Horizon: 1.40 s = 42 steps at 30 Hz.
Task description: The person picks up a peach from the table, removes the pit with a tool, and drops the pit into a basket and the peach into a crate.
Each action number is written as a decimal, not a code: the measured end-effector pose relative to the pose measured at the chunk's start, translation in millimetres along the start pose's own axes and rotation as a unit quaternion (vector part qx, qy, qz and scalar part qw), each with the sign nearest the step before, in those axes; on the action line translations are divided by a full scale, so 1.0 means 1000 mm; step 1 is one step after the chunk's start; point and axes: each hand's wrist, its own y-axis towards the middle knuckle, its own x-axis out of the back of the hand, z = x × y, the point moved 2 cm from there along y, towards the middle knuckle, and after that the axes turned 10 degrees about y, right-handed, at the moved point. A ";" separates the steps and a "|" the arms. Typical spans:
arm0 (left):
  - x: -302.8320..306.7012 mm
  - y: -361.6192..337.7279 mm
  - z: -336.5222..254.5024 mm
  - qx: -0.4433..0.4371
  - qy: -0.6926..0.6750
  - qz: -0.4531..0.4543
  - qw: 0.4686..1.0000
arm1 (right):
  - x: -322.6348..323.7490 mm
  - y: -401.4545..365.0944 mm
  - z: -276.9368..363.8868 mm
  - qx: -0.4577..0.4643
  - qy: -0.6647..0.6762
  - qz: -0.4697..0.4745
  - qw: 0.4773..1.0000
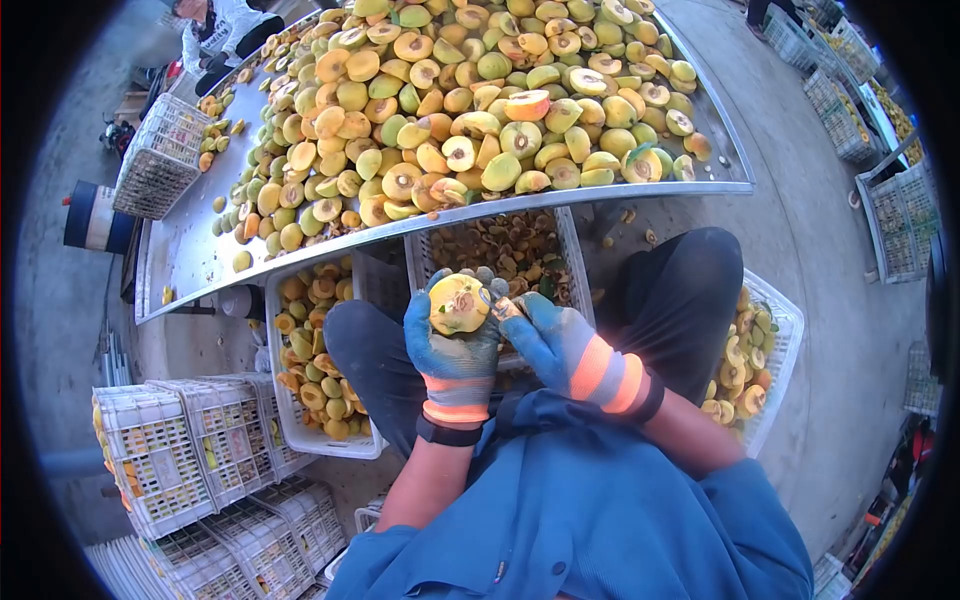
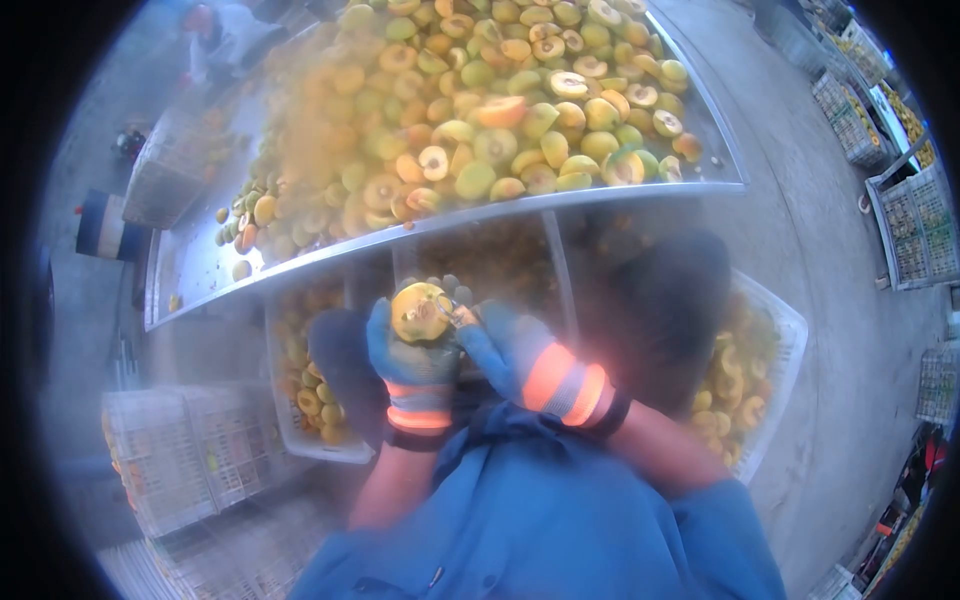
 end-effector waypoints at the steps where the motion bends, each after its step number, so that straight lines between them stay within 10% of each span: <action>1: -0.002 0.000 0.002 -0.010 0.004 0.000 1.000 | -0.003 0.001 -0.002 -0.002 -0.001 -0.005 1.000; 10: 0.008 0.000 0.012 -0.253 0.329 0.066 0.907 | -0.008 -0.003 -0.025 0.025 0.053 0.012 0.998; 20: -0.002 -0.004 0.021 -0.186 0.348 -0.040 0.918 | -0.008 -0.003 -0.019 0.014 -0.056 0.061 0.996; 26: -0.006 -0.003 0.029 -0.231 0.368 -0.053 0.899 | -0.007 0.000 -0.035 0.309 -0.260 0.089 0.910; 31: 0.002 -0.001 0.024 -0.288 0.549 0.002 0.784 | -0.002 -0.004 -0.027 0.118 -0.060 0.132 0.982; 34: 0.009 0.004 0.027 -0.160 0.357 -0.024 0.920 | 0.002 0.000 -0.034 -0.015 -0.035 0.139 0.989; 39: 0.011 0.002 0.022 -0.236 0.512 0.028 0.825 | -0.004 0.000 -0.043 -0.235 0.171 0.137 0.947; 42: 0.030 0.014 0.025 -0.293 0.615 0.026 0.732 | -0.004 -0.003 -0.062 0.071 -0.182 0.187 0.963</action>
